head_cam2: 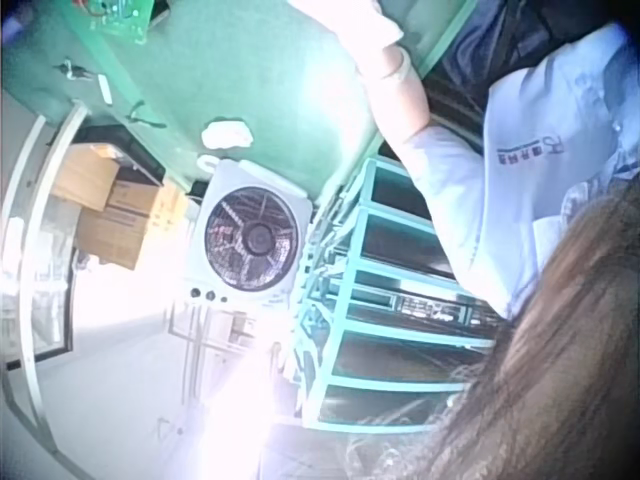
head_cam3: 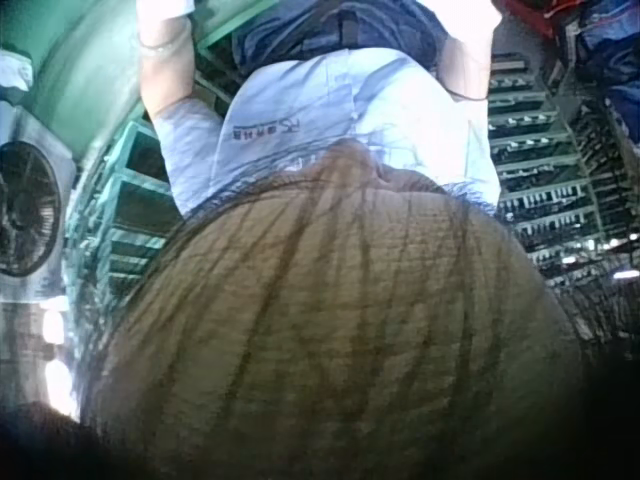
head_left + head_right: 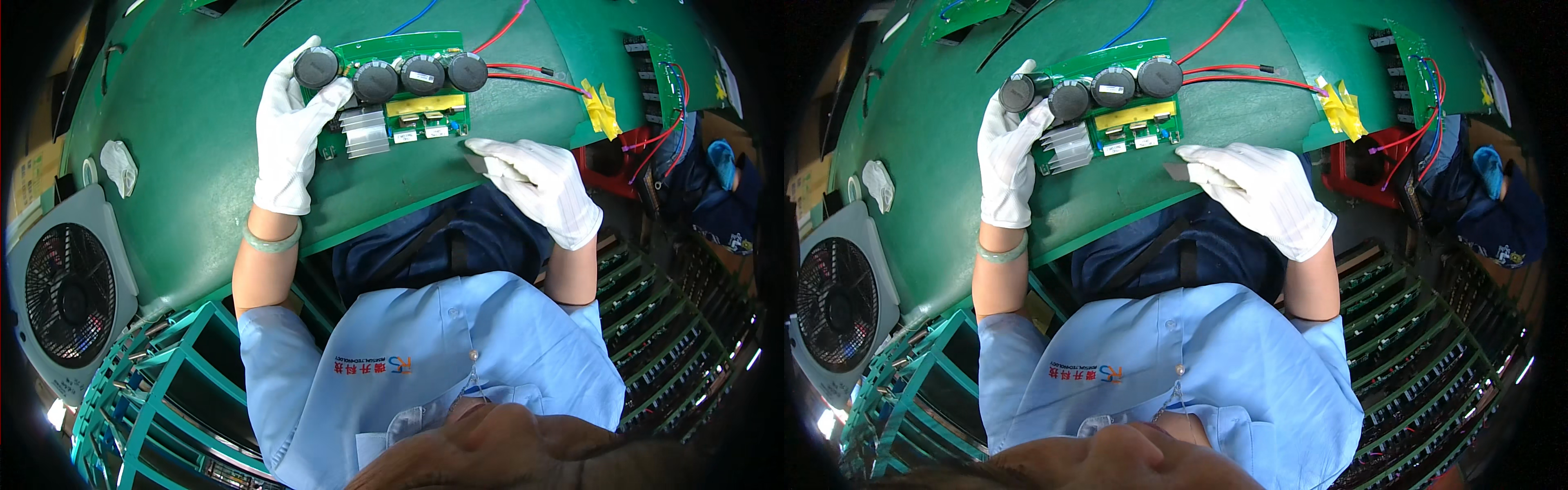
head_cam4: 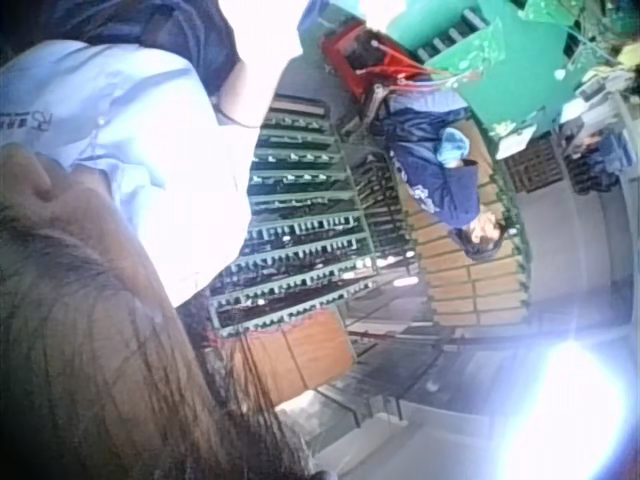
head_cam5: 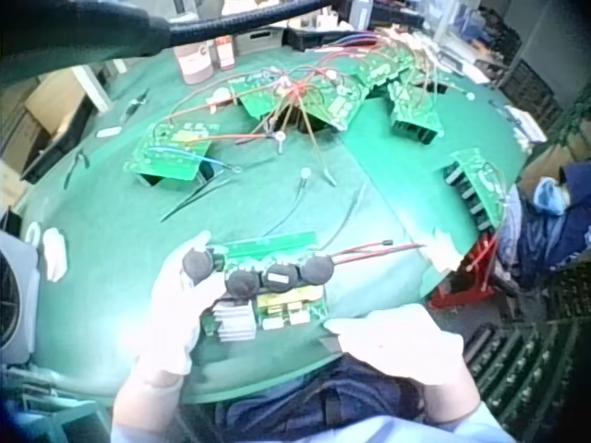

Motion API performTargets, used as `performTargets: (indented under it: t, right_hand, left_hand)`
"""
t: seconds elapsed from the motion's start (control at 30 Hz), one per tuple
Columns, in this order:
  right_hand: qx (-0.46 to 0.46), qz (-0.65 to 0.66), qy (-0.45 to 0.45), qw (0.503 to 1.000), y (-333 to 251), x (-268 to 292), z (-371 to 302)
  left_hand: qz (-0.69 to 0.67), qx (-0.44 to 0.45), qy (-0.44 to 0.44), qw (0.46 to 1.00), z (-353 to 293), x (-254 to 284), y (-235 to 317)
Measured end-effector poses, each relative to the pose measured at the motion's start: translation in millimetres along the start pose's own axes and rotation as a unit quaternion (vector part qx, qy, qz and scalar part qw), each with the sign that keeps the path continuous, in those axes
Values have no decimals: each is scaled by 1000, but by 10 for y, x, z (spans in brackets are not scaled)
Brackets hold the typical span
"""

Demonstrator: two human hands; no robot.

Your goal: Assembling and inspecting printed circuit boards at a factory workstation.

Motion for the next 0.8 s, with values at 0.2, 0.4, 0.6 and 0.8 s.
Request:
performTargets:
  t: [0.2,0.4,0.6,0.8]
  right_hand:
    - [-18,174,62,983,185,80,50]
    - [-135,396,-97,903,242,-154,273]
    - [-171,442,-128,871,398,-393,305]
    - [-31,282,-134,949,81,-297,250]
  left_hand:
    - [4,9,-8,1000,14,17,-24]
    - [3,10,-9,1000,22,45,-70]
    - [10,35,3,999,21,30,-105]
    - [3,17,27,999,2,39,-49]
Point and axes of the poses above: each hand's wrist, its own z-axis towards the middle knuckle, its own x-axis out of the back of the hand, y = z × x, the point moved 9 cm from there along z, towards the middle knuckle
